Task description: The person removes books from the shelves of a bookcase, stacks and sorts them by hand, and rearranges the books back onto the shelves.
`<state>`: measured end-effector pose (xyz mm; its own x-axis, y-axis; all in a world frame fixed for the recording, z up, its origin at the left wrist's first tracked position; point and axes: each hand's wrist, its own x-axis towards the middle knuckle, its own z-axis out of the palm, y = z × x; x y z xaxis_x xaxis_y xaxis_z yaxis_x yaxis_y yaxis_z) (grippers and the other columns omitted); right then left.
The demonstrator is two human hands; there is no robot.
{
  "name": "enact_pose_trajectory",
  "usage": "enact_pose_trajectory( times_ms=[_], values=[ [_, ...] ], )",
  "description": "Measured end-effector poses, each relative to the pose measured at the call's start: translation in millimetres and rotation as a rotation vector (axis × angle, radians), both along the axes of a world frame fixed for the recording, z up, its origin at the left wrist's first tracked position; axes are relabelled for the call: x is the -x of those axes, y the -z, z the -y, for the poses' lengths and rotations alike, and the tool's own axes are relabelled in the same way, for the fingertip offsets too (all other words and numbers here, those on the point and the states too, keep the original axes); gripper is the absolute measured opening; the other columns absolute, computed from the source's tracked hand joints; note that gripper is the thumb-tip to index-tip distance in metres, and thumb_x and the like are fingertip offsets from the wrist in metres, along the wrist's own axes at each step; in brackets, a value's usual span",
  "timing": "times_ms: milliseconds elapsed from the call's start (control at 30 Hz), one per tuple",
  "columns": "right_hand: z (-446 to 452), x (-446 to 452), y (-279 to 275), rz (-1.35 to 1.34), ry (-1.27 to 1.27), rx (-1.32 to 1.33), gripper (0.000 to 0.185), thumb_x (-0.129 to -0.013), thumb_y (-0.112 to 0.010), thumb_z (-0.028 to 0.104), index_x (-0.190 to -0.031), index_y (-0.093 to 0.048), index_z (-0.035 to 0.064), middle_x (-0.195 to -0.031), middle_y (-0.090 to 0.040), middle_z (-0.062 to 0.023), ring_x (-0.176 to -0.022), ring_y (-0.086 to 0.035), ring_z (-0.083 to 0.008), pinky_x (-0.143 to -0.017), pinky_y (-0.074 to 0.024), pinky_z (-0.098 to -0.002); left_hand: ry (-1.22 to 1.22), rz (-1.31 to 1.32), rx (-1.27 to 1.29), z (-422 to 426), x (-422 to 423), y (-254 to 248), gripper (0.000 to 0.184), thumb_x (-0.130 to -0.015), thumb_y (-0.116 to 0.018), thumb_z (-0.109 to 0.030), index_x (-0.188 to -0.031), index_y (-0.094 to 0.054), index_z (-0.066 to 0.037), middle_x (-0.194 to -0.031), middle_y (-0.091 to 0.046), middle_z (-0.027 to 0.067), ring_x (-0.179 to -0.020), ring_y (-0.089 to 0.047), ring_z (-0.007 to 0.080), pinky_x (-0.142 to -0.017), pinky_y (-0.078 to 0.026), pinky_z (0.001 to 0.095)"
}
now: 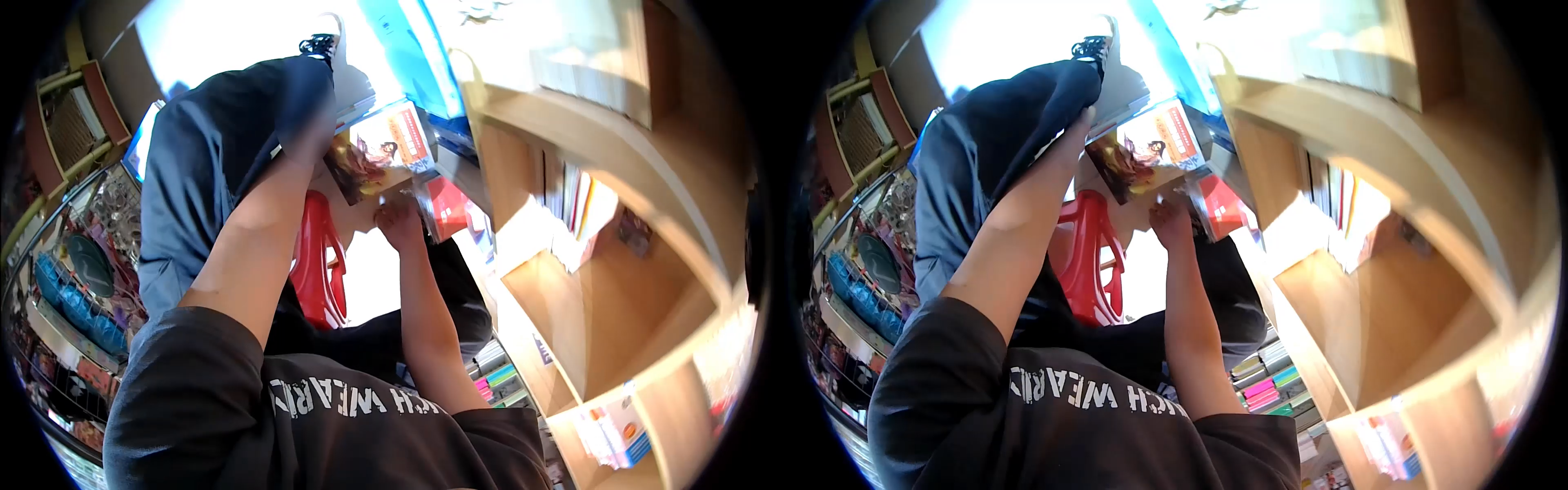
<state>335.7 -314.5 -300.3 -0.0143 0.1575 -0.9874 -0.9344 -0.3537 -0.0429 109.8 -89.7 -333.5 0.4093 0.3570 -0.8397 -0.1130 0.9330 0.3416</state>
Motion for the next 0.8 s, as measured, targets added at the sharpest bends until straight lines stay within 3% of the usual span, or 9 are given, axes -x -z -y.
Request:
enact_pose_trajectory(
  times_ms=[133, 200, 400, 467, 533, 600, 667, 733, 800],
  values=[
    [29.0, 3.3, -30.3, 0.083, 0.023, -0.087, 0.04, -0.103, -0.05, 0.043, -0.121, -0.055, 0.0071, -0.116, -0.064, -0.0154, -0.1, -0.064, -0.0304, -0.084, -0.054, -0.0397, 0.101, -0.096, -0.167, 3.4, 6.1, -24.5, 0.06, -0.105, -0.039, -0.047, -0.142, -0.048, 0.0, -0.139, -0.057, 0.0189, -0.123, -0.058, 0.0323, -0.107, -0.045, 0.0418],
    [21.1, 6.8, -60.1, 0.316, -0.384, 0.02, 0.035, -0.101, -0.054, 0.037, -0.12, -0.058, 0.0074, -0.113, -0.068, -0.0116, -0.098, -0.065, -0.024, -0.081, -0.053, -0.0347, 0.166, -0.14, -0.28, -3.0, -1.7, -42.4, 0.061, -0.105, -0.039, -0.047, -0.142, -0.048, 0.0, -0.139, -0.057, 0.019, -0.123, -0.058, 0.0325, -0.106, -0.045, 0.0418],
    [-7.3, 13.9, -224.7, 0.802, -0.507, -0.441, 0.039, -0.099, -0.059, 0.033, -0.127, -0.061, 0.0066, -0.118, -0.068, -0.0071, -0.101, -0.065, -0.0147, -0.088, -0.0475, -0.0291, 0.283, -0.266, -0.557, -6.5, -23.4, -85.8, 0.061, -0.105, -0.039, -0.047, -0.142, -0.048, 0.001, -0.139, -0.057, 0.0193, -0.124, -0.058, 0.0333, -0.106, -0.045, 0.0421],
    [-3.7, 11.4, -262.0, 1.032, -0.401, -0.477, 0.035, -0.1, -0.059, 0.024, -0.127, -0.06, 0.0009, -0.116, -0.068, -0.0085, -0.107, -0.064, -0.0163, -0.092, -0.0475, -0.0289, 0.275, -0.349, -0.679, -1.7, -19.0, -71.0, 0.067, -0.104, -0.043, -0.048, -0.139, -0.048, 0.009, -0.139, -0.056, 0.0241, -0.124, -0.057, 0.0365, -0.104, -0.045, 0.0429],
    [0.5, 6.3, -300.6, 1.167, -0.272, -0.715, 0.03, -0.099, -0.06, 0.016, -0.125, -0.06, 0.0001, -0.115, -0.068, -0.0089, -0.109, -0.064, -0.0162, -0.091, -0.048, -0.0276, 0.63, -0.302, -0.628, -5.2, 11.3, -90.9, 0.064, -0.1, -0.044, -0.06, -0.13, -0.062, -0.007, -0.112, -0.068, 0.0091, -0.106, -0.063, 0.0194, -0.086, -0.049, 0.0342],
    [18.3, -0.7, -360.6, 1.092, -0.166, -0.732, 0.022, -0.095, -0.063, 0.008, -0.116, -0.062, -0.0004, -0.107, -0.067, -0.004, -0.102, -0.062, -0.0125, -0.092, -0.048, -0.0268, 0.654, -0.182, -0.696, 1.0, 34.5, -82.6, 0.05, -0.103, -0.044, -0.051, -0.125, -0.062, -0.009, -0.116, -0.068, 0.0106, -0.106, -0.064, 0.0265, -0.09, -0.05, 0.0394],
    [34.1, -2.3, -410.6, 1.393, -0.141, -0.623, 0.014, -0.094, -0.062, 0.006, -0.107, -0.064, 0.0028, -0.096, -0.066, -0.0004, -0.094, -0.06, -0.0099, -0.083, -0.0487, -0.0262, 0.617, -0.117, -0.547, 18.9, 47.6, -149.3, 0.047, -0.101, -0.049, -0.05, -0.124, -0.063, -0.013, -0.117, -0.067, 0.0063, -0.11, -0.063, 0.0242, -0.09, -0.047, 0.0409],
    [40.6, -14.0, -458.0, 1.877, -0.175, -0.499, 0.01, -0.089, -0.062, 0.002, -0.099, -0.064, 0.0045, -0.086, -0.065, -0.0015, -0.084, -0.061, -0.015, -0.077, -0.0483, -0.0282, 0.55, -0.024, -0.497, 8.3, 75.2, -123.7, 0.051, -0.099, -0.053, -0.052, -0.131, -0.057, -0.013, -0.128, -0.064, 0.0085, -0.116, -0.062, 0.0286, -0.09, -0.046, 0.0436],
    [43.0, -51.2, -489.1, 2.195, -0.193, -0.362, 0.015, -0.085, -0.068, 0.008, -0.099, -0.063, 0.0037, -0.093, -0.065, -0.009, -0.091, -0.062, -0.0243, -0.081, -0.0492, -0.0345, 0.551, 0.125, -0.505, 7.1, 89.6, -143.2, 0.054, -0.099, -0.053, -0.053, -0.135, -0.054, -0.013, -0.134, -0.062, 0.0103, -0.119, -0.06, 0.0304, -0.089, -0.047, 0.0431]
  ],
)
